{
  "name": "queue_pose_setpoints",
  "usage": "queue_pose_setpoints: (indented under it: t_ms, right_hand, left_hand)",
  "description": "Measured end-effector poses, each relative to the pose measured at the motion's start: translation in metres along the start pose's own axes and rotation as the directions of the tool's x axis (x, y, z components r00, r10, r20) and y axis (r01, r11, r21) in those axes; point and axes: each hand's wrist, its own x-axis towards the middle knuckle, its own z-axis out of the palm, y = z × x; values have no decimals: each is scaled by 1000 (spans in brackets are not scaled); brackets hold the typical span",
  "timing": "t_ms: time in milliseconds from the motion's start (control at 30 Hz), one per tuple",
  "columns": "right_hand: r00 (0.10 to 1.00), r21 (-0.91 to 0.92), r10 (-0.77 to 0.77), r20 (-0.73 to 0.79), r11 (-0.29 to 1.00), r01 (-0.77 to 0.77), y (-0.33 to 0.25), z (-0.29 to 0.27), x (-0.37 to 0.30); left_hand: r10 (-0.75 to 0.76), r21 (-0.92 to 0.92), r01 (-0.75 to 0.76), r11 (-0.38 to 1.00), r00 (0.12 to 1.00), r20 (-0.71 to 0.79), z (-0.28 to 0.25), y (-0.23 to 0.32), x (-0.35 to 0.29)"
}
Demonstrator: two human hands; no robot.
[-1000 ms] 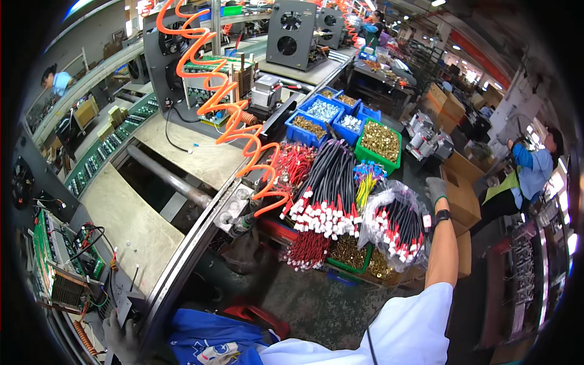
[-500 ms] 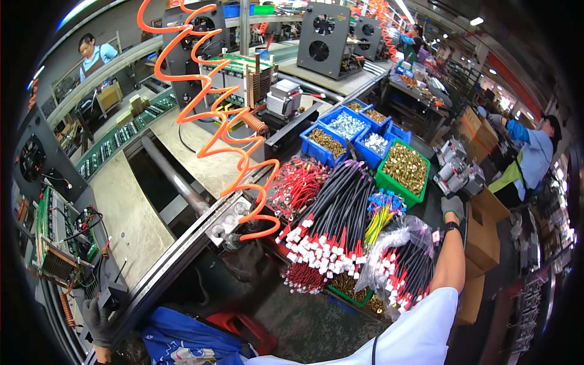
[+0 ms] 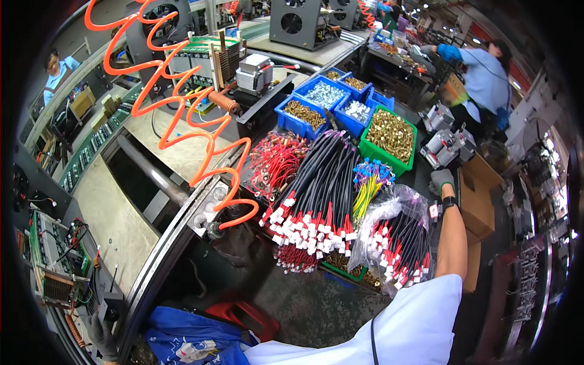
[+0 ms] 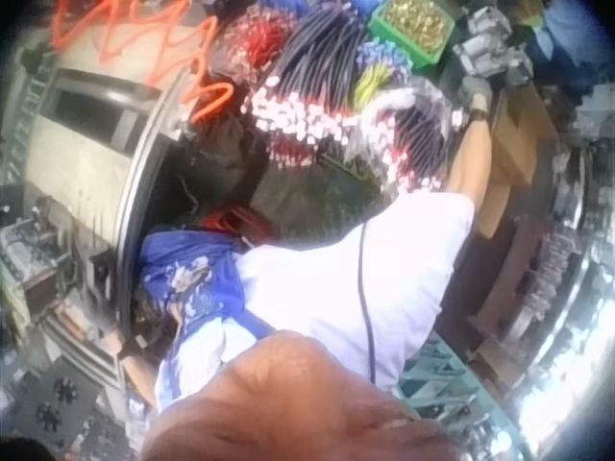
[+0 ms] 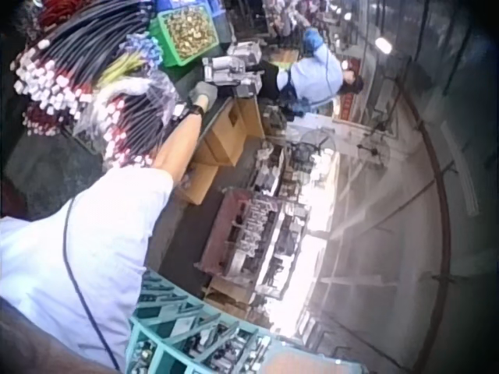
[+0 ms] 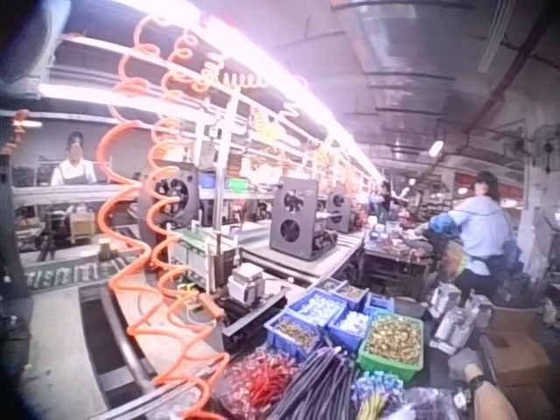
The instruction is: Assembling high-power electronic components into a housing and securing them using a power screwdriver on a production line.
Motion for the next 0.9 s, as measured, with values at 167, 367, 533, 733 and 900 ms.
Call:
queue_pose_setpoints:
  t_ms: [167,367,533,733,900]
  right_hand:
    - [973,-51,-61,223,996,74,13,-33,-59]
    - [721,-426,-671,-171,710,560,22,-97,-4]
    - [965,352,-235,-112,899,260,17,-76,31]
    - [955,388,-187,-228,882,266,17,-59,12]
    - [923,373,-112,-369,891,257,32,-55,-37]
  left_hand:
    - [30,11,-30,999,999,-27,6,-21,-1]
    - [43,45,-43,998,999,-8,9,-26,-1]
    - [132,42,-130,991,989,-69,4,-5,0]
    - [81,36,-80,996,996,-26,-5,11,3]
    - [143,89,-139,986,989,-37,0,-8,0]
